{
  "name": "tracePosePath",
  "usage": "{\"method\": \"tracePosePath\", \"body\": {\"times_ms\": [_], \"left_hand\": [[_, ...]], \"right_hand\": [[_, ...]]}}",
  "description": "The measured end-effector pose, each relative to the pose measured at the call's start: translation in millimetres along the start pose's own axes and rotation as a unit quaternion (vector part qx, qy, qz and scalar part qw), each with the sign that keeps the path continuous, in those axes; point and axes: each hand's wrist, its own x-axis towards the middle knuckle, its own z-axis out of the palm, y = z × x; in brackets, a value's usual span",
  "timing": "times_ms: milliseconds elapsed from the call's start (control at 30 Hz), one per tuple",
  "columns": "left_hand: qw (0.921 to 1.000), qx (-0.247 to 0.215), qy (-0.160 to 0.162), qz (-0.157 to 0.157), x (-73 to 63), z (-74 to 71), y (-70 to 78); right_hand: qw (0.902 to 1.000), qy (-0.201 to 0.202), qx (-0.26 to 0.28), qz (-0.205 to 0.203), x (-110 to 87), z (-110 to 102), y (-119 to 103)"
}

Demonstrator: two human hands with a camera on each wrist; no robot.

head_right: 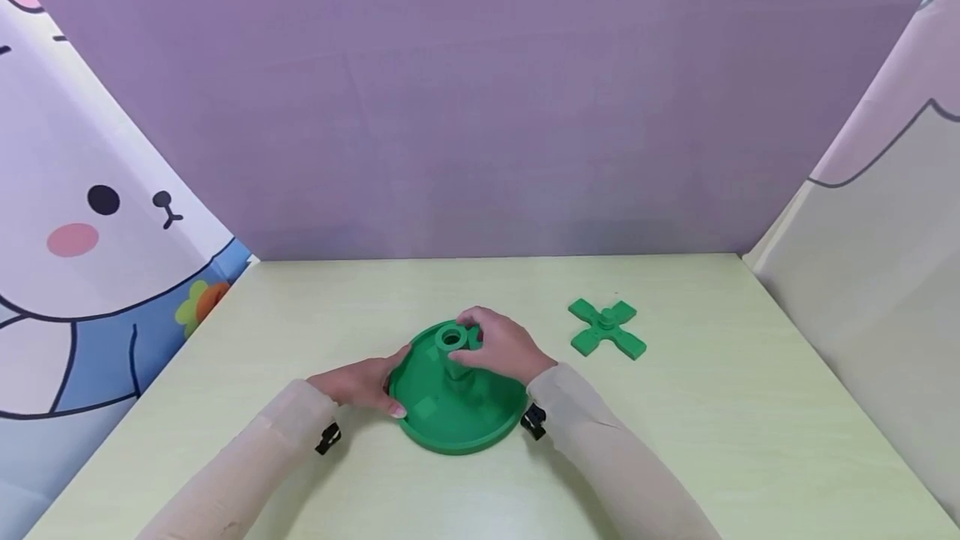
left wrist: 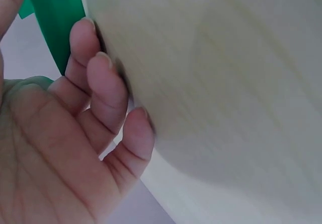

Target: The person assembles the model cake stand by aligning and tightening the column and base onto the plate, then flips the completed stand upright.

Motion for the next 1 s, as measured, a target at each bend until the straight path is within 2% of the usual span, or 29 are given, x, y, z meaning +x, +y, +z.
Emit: {"method": "tracePosePath", "body": {"times_ms": [200, 367, 633, 1000], "left_hand": [[1.0, 0.0, 0.002, 0.001, 1.3, 0.7, -0.5], [0.9999, -0.003, 0.004, 0.01, 1.8, 0.5, -1.8], [0.9996, -0.013, -0.001, 0.026, 1.6, 1.0, -2.3], [0.9996, -0.004, -0.002, 0.028, 1.3, -0.4, -3.9]], "right_hand": [[0.9991, -0.016, 0.037, -0.008, 0.2, 2.5, 1.8], [0.9966, -0.013, 0.078, -0.021, 0.1, 3.5, 3.3], [0.9924, -0.027, 0.12, -0.009, -0.8, 8.2, 7.2], [0.993, -0.009, 0.117, -0.019, 0.8, 9.2, 10.2]]}}
